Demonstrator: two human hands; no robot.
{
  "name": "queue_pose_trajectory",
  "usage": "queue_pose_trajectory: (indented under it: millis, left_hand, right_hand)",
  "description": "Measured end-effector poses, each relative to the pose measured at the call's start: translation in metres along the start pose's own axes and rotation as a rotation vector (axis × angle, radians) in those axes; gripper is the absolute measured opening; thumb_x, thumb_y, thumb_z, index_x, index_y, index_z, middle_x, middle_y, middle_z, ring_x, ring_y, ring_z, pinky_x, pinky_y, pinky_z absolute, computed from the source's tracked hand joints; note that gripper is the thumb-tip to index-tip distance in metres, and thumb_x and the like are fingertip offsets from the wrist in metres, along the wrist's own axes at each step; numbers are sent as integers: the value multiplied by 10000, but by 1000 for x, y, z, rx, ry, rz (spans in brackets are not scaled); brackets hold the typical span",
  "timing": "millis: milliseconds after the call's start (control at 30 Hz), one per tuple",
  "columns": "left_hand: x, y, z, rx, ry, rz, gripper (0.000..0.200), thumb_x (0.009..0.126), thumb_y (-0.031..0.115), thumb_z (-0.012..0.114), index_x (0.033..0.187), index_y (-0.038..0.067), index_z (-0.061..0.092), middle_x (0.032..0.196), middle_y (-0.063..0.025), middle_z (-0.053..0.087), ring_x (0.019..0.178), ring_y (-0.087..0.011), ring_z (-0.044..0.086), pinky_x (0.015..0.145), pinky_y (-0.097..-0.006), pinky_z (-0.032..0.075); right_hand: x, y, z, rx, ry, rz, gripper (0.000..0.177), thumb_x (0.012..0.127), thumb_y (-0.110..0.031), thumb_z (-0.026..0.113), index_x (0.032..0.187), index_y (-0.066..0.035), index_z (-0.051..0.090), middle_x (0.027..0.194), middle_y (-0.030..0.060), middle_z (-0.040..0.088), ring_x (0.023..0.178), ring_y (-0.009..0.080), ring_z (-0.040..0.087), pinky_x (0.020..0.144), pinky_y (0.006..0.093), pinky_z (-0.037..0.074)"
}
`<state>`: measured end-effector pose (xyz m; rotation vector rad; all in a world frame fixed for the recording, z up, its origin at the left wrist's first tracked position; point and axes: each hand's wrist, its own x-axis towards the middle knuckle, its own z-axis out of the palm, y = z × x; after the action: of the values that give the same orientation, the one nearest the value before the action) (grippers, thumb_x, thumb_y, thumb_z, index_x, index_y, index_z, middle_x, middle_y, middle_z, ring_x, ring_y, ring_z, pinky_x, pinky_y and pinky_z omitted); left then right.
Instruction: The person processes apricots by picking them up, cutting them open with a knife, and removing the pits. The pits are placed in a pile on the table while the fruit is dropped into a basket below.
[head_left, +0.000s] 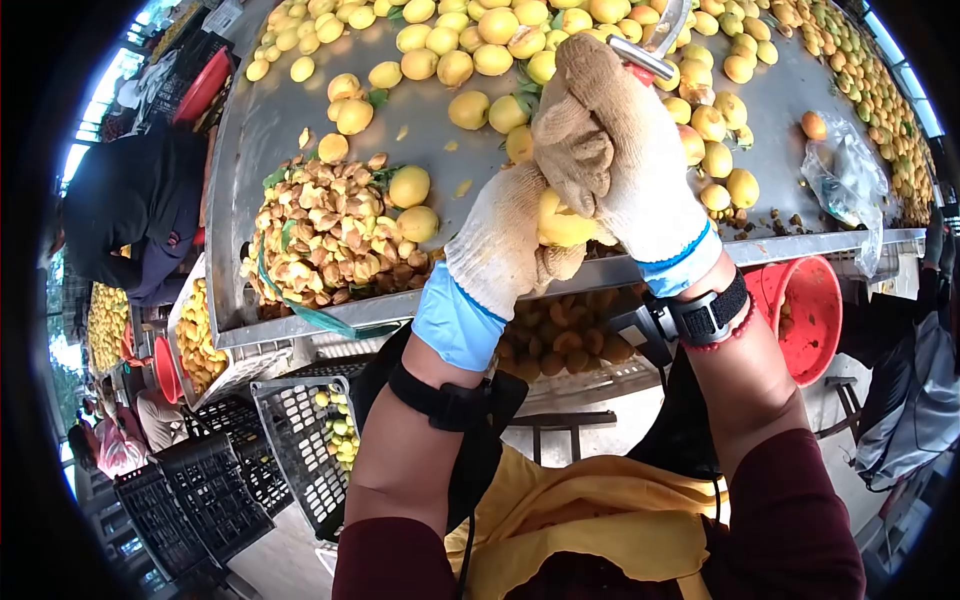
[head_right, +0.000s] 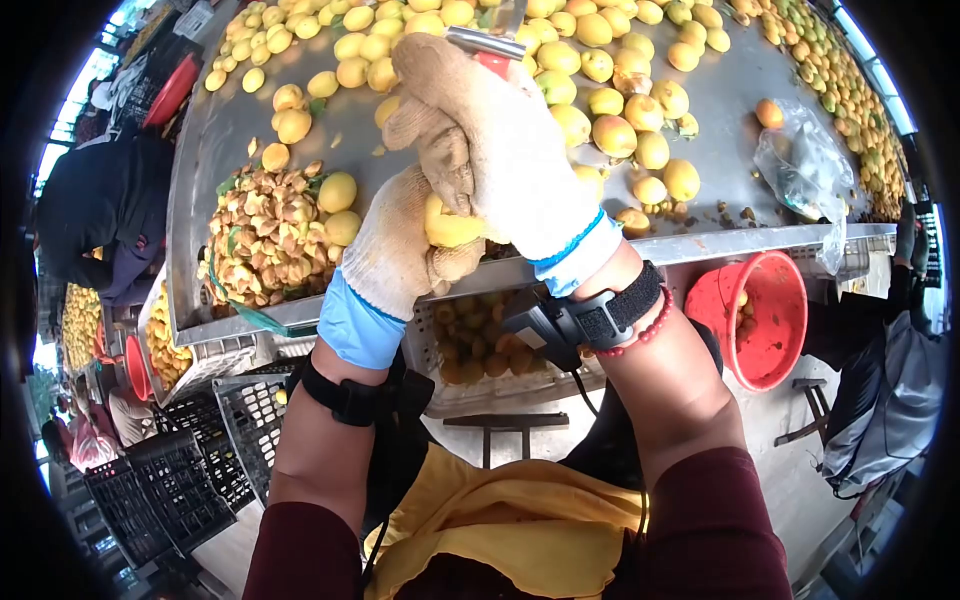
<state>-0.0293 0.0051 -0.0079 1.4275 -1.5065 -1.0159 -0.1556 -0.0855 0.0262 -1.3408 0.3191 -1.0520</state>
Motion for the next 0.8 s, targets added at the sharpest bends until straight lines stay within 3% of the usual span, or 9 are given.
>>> queue_pose_trajectory:
  millis: [133, 367, 400, 467, 500, 600, 733, 767, 800]
  left_hand:
    - [1, 2, 3, -427, -4, -82, 465, 837, 119, 725, 1282, 36, 616, 1158, -115, 721, 943, -293, 733, 832, -365, 601]
    - [9, -11, 6, -1513, -83, -238, 367, 969, 79, 608, 1331, 26, 590, 1198, -100, 708, 996, -255, 728, 870, -367, 601]
    - [10, -9, 6, -1511, -89, -234, 367, 969, 79, 608, 1331, 26, 590, 1198, -100, 708, 996, -255, 728, 870, -367, 601]
    - [9, -3, 5, 339, 169, 378, 315, 1043, 110, 529, 1336, 12, 588, 1198, -97, 709, 1023, -242, 722, 879, -361, 595]
    - [11, 16, 3, 471, 135, 259, 318, 1076, 181, 512, 1326, 2, 592, 1175, -100, 714, 1013, -232, 721, 865, -350, 590]
    - [26, -32, 27, -189, 348, 223, 413, 954, 181, 639, 1324, 11, 571, 1230, -131, 690, 1138, -252, 681, 943, -356, 561]
    - [20, -6, 18, -1276, 249, -272, 345, 1066, 218, 542, 1341, 13, 579, 1198, -106, 693, 1050, -195, 694, 846, -321, 583]
    - [18, -10, 14, -470, 130, -99, 373, 1014, 166, 611, 1353, 18, 567, 1230, -102, 683, 1106, -203, 682, 874, -333, 584]
    - [17, -13, 11, -469, 133, -94, 373, 1014, 166, 611, 1353, 18, 567, 1230, -102, 683, 1106, -203, 682, 874, -333, 584]
  right_hand:
    - [9, -3, 10, 197, 123, 90, 276, 1078, -335, 575, 953, -95, 627, 751, -5, 602, 543, 116, 546, 471, 261, 434]
    - [14, -17, 8, 544, 145, 243, 465, 1109, -416, 483, 722, -160, 471, 554, -60, 366, 379, 70, 332, 345, 241, 291]
    - [14, -18, 7, 541, 145, 237, 465, 1109, -416, 483, 722, -160, 471, 554, -60, 366, 379, 70, 332, 345, 241, 291]
    - [14, -19, 4, 607, 157, 278, 461, 1106, -410, 498, 717, -163, 464, 556, -58, 363, 381, 71, 335, 346, 240, 293]
    - [13, -19, 4, 571, 112, 238, 441, 1097, -412, 519, 744, -148, 522, 568, -56, 398, 383, 71, 340, 352, 254, 302]
    - [15, -23, 28, 111, 332, 217, 431, 1090, -424, 530, 784, -126, 581, 564, -52, 411, 382, 72, 328, 362, 270, 309]
    - [12, -3, 3, 481, 137, 293, 347, 1066, -358, 584, 851, -94, 649, 587, -33, 527, 421, 84, 445, 402, 249, 338]
    - [13, -5, 3, 564, 101, 273, 321, 1062, -329, 587, 863, -89, 661, 599, -19, 562, 433, 97, 481, 405, 242, 340]
    - [13, -7, 5, 562, 96, 270, 321, 1062, -329, 587, 863, -89, 661, 599, -19, 562, 433, 97, 481, 405, 242, 340]
